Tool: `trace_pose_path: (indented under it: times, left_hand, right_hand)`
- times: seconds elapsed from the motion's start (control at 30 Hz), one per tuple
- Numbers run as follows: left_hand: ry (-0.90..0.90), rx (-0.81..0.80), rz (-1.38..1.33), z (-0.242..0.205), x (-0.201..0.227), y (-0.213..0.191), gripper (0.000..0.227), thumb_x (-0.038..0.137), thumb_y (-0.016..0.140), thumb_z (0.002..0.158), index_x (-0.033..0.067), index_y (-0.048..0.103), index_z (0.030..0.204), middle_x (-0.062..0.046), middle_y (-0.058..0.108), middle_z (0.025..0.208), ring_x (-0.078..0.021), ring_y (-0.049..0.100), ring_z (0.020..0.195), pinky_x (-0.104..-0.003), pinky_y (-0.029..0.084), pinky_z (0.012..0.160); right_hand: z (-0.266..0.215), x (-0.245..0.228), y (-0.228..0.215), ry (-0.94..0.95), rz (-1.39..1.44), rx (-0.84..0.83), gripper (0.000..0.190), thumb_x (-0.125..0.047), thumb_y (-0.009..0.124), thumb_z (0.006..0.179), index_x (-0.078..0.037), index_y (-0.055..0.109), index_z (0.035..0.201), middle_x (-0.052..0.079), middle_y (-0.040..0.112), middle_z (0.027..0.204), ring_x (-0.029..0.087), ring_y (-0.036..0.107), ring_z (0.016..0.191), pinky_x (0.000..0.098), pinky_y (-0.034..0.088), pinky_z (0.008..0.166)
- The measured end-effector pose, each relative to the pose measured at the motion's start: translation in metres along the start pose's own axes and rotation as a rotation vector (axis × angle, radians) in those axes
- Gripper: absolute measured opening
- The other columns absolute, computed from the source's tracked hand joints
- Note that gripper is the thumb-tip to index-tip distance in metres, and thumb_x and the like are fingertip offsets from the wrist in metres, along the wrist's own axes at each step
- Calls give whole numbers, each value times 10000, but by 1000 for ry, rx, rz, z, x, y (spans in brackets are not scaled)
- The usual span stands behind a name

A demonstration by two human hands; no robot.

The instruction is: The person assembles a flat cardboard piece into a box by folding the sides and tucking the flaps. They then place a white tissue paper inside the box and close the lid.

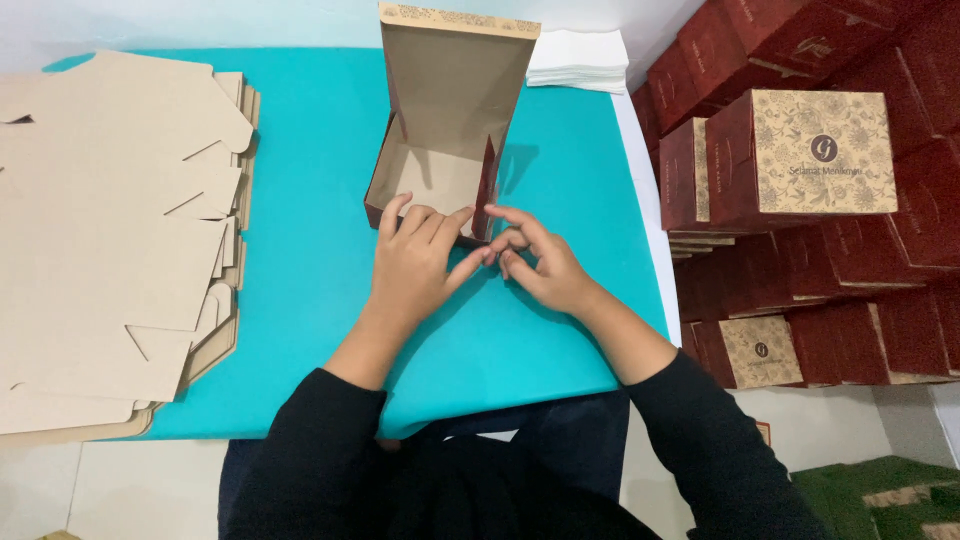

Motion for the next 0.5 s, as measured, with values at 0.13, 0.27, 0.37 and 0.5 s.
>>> trace_pose_path:
  times: [0.13,0.27,0.37,0.5]
  left_hand:
    - [1,-2,30,-1,-5,5,310,281,640,830,126,649,1100,-23,608,709,-175,568,803,-414,359,994]
    - [53,-27,-69,7,-9,-4,256,240,601,808,175,668,1047,-13,584,701,-182,548,795,-386,376,953]
    - [64,-53,-107,7,-17,-12,244,219,598,781,210,678,1011,-3,572,708,-181,543,799,-377,386,944]
    - [30,-47,-121,3,-31,-12,286,239,586,738,245,684,1006,20,549,691,-163,542,784,-371,389,950]
  right_hand:
    - [3,7,-37,-114,-257,186,360,36,480,896,-57,564,1233,92,666,890,229,634,711,346,519,683]
    - [20,-27,-40,-270,-666,205,424,85,505,875,-71,541,1267,108,553,1197,255,641,826,387,535,701]
    - [37,-29,-28,-324,-872,96,490,27,576,866,-83,471,1332,112,495,1278,279,650,843,428,541,704]
    - [54,10,-23,-294,-987,-39,284,-148,672,862,-75,543,1104,59,545,1033,300,634,789,426,519,697]
Point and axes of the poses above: each hand's wrist, its own z-axis towards the middle knuckle, its own y-axis out of the palm, x = y × z, the point moved 9 cm from there along z, towards the middle knuckle
